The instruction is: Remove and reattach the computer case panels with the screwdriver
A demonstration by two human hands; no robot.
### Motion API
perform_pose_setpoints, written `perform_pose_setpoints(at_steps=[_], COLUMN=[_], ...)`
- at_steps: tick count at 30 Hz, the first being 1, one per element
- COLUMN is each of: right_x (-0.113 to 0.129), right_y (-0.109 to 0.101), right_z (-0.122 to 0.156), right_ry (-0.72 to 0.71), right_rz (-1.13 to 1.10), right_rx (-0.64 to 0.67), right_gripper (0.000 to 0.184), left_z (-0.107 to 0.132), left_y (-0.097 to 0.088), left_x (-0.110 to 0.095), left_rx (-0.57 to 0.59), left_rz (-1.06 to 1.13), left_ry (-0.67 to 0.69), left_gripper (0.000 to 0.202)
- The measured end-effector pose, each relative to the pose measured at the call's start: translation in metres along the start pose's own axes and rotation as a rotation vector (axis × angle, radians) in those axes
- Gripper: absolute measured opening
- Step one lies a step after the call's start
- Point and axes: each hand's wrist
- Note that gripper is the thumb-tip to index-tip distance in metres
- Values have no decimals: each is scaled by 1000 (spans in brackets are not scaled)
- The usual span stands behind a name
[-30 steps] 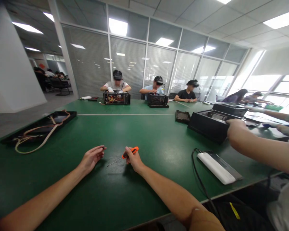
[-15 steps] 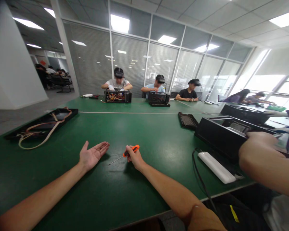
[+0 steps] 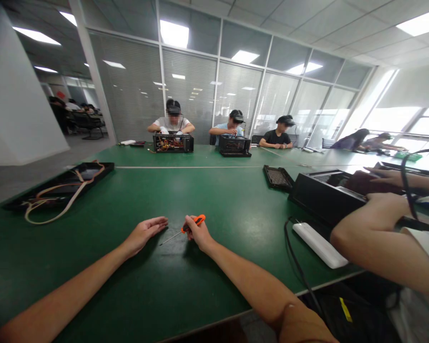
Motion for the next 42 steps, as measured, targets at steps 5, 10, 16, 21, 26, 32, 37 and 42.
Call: perform_pose_setpoints(at_steps=[5, 10, 16, 21, 26, 32, 37, 42], right_x=[-1, 0, 2, 0, 0, 21, 25, 27], right_y=[-1, -1, 0, 0, -2, -13, -21, -21], right_z=[1, 2, 2, 2, 1, -7, -11, -3], right_ry=[9, 15, 22, 13, 0, -106, 52, 87], right_rz=[-7, 7, 9, 9, 45, 275, 235, -30], right_rx=[-13, -20, -22, -13, -23, -118, 72, 242], right_gripper=[37, 38, 38, 37, 40, 32, 34, 39], left_z=[4, 7, 6, 8, 14, 14, 3, -7], left_y=[3, 6, 1, -4, -3, -4, -21, -40], left_x=[-3, -8, -7, -6, -11, -10, -8, -15], left_rx=[-7, -12, 4, 82, 208, 310, 270, 199], left_rz=[-101, -298, -505, -638, -825, -902, -908, -937], left_ry=[1, 52, 190, 341, 428, 446, 502, 503], left_gripper=[30, 24, 14, 11, 19, 16, 12, 8])
Point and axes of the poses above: each hand's wrist, its own z-axis away from the middle knuckle, its own y-axis out of the palm, x = y × z, and after that the axes turned 5 degrees about y, right-handed
